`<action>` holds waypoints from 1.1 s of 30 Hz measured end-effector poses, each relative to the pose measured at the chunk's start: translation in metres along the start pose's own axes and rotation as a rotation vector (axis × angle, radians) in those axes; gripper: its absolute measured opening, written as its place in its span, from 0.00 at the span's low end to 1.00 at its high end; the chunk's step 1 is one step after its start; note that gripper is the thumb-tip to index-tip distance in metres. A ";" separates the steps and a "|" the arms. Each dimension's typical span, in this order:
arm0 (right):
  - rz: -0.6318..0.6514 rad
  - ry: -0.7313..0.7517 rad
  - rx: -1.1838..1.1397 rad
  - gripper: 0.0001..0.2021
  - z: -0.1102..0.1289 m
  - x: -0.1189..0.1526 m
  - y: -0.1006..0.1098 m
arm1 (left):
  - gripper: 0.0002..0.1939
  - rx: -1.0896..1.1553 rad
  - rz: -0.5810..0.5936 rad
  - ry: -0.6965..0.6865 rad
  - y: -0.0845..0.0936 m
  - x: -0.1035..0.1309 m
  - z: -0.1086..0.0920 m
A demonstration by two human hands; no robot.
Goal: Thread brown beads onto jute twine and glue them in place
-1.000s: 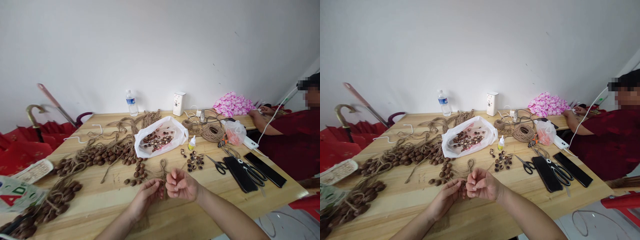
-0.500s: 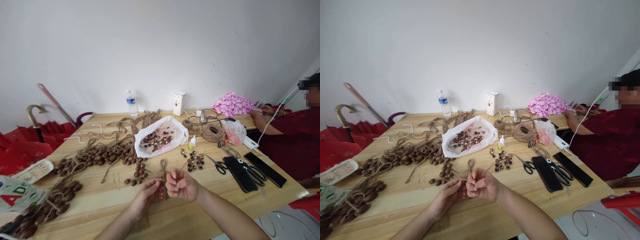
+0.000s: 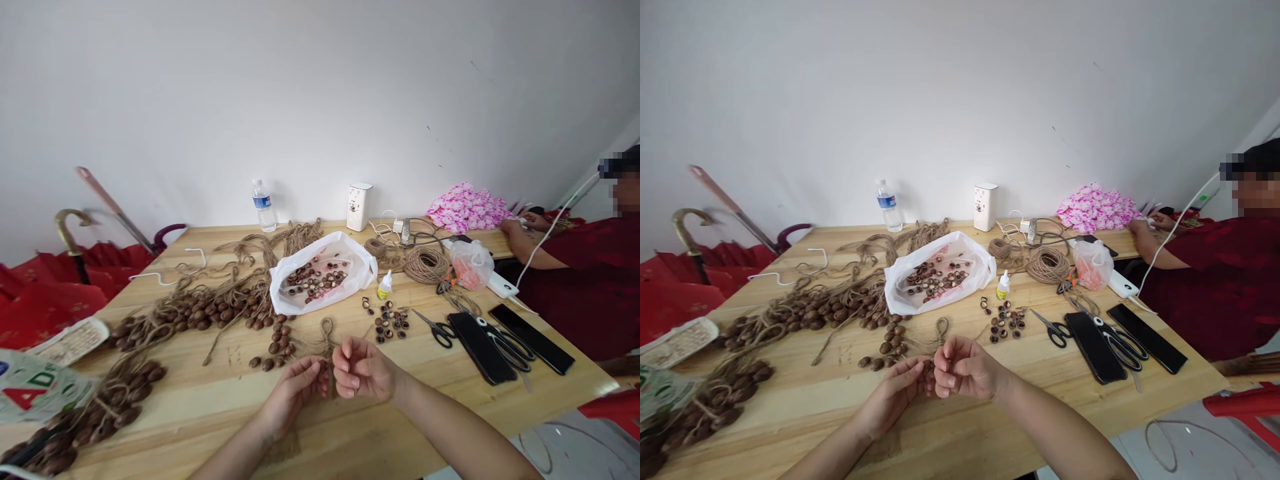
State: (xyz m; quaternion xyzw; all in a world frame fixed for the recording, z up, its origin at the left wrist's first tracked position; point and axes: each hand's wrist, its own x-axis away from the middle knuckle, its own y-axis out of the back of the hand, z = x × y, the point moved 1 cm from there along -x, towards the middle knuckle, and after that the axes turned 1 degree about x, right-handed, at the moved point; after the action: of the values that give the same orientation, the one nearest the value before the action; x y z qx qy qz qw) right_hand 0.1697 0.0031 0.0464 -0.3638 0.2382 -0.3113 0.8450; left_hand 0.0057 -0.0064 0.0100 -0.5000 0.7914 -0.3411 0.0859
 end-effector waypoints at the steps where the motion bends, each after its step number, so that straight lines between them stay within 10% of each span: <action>1: 0.002 -0.003 -0.002 0.10 0.000 0.000 0.000 | 0.08 0.003 -0.001 0.003 0.000 0.000 0.000; 33: -0.014 -0.014 0.050 0.09 0.000 -0.001 0.000 | 0.08 -0.017 -0.017 0.012 0.001 0.000 0.000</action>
State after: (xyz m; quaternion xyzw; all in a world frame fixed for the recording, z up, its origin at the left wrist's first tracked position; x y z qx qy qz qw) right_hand 0.1694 0.0037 0.0470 -0.3465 0.2219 -0.3206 0.8532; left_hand 0.0053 -0.0060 0.0098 -0.5054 0.7904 -0.3383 0.0737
